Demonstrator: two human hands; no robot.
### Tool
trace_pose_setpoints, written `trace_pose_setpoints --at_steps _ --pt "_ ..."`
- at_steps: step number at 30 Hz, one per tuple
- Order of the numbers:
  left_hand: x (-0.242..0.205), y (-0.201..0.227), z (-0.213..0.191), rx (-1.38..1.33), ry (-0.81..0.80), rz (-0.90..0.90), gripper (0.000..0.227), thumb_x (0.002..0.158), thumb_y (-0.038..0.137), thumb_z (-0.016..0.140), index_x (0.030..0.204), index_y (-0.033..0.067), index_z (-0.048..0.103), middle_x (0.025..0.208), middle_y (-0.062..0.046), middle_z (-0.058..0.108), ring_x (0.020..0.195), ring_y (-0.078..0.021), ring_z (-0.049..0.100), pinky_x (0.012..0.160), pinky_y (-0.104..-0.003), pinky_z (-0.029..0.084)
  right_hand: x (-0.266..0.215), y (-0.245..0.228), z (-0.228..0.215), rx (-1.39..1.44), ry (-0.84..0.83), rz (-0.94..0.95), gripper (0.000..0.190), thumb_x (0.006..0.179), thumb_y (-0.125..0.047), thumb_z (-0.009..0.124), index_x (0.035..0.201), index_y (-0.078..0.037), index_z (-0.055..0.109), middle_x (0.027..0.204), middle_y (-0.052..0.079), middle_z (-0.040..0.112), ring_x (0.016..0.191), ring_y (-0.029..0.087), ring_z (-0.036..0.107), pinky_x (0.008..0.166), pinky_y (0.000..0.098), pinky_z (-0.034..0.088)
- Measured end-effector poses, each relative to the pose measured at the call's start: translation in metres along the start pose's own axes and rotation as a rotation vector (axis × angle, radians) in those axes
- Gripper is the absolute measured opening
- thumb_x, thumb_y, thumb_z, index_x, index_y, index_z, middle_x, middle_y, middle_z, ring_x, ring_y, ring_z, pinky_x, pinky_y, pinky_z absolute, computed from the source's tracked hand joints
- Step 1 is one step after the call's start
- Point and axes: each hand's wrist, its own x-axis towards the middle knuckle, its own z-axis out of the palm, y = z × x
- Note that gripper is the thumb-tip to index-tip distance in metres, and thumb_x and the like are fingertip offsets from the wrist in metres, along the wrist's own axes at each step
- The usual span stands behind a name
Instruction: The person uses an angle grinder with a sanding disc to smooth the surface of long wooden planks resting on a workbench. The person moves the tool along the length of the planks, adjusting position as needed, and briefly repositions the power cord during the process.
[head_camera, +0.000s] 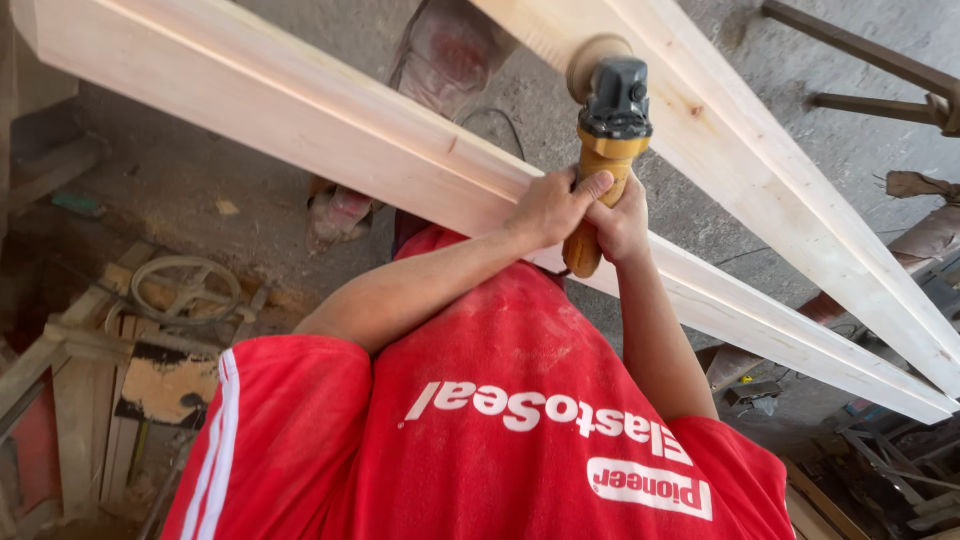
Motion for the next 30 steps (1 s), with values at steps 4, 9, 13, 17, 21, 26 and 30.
trace_pose_setpoints --at_steps 4,9,13,17,21,26,30 --pt "-0.002 0.001 -0.060 -0.046 -0.039 -0.075 0.088 0.088 0.079 0.042 0.104 -0.0006 0.077 0.083 -0.018 0.077 0.080 -0.0251 0.075 0.069 -0.037 0.057 0.028 -0.021 0.035 -0.089 -0.077 -0.022 0.045 0.084 -0.025 0.076 0.119 -0.002 0.061 0.103 0.009 0.072 0.090 0.017 0.071 0.083 0.0336 0.060" --pt "-0.011 0.001 -0.116 -0.355 -0.033 -0.004 0.085 0.093 0.074 0.051 0.109 -0.0066 0.072 0.095 -0.009 0.075 0.089 -0.0146 0.072 0.078 -0.031 0.058 0.052 -0.048 0.079 -0.186 -0.085 -0.015 0.051 0.079 -0.030 0.080 0.116 -0.002 0.061 0.096 0.010 0.075 0.085 0.019 0.076 0.077 0.0350 0.063" --pt "-0.010 -0.002 -0.090 -0.195 0.001 -0.028 0.082 0.097 0.071 0.049 0.103 -0.0058 0.075 0.088 -0.010 0.075 0.083 -0.0150 0.070 0.072 -0.031 0.056 0.036 -0.046 0.064 -0.200 -0.044 0.007 0.050 0.079 -0.031 0.080 0.115 -0.002 0.061 0.095 0.009 0.074 0.083 0.019 0.075 0.076 0.0353 0.062" --pt "-0.017 -0.010 -0.043 -0.194 -0.050 0.034 0.081 0.096 0.071 0.048 0.109 -0.0054 0.072 0.092 -0.012 0.077 0.088 -0.0175 0.073 0.077 -0.032 0.058 0.005 -0.028 0.030 -0.237 -0.030 -0.016 0.044 0.081 -0.026 0.078 0.115 -0.003 0.062 0.096 0.010 0.074 0.086 0.019 0.074 0.080 0.0350 0.060" --pt "-0.017 -0.015 -0.002 -0.145 -0.081 0.019 0.080 0.096 0.069 0.048 0.107 -0.0058 0.073 0.090 -0.015 0.079 0.086 -0.0199 0.076 0.075 -0.035 0.059 -0.019 -0.003 0.005 -0.169 0.026 0.032 0.040 0.083 -0.023 0.077 0.114 -0.003 0.061 0.099 0.008 0.072 0.088 0.016 0.071 0.080 0.0325 0.059" --pt "-0.015 -0.028 0.042 0.002 -0.116 -0.028 0.079 0.095 0.069 0.047 0.104 -0.0041 0.075 0.086 -0.019 0.079 0.083 -0.0268 0.078 0.073 -0.039 0.059 -0.046 0.037 -0.025 0.050 0.050 0.014 0.038 0.086 -0.018 0.073 0.117 -0.002 0.059 0.102 0.005 0.069 0.090 0.012 0.066 0.081 0.0302 0.057" --pt "-0.011 -0.037 0.087 0.076 -0.200 -0.048 0.079 0.093 0.071 0.044 0.104 -0.0016 0.075 0.086 -0.021 0.078 0.082 -0.0316 0.079 0.073 -0.041 0.060 -0.072 0.075 -0.054 0.145 0.133 0.048 0.038 0.087 -0.018 0.070 0.118 0.000 0.058 0.104 0.006 0.068 0.091 0.014 0.067 0.081 0.0300 0.057"
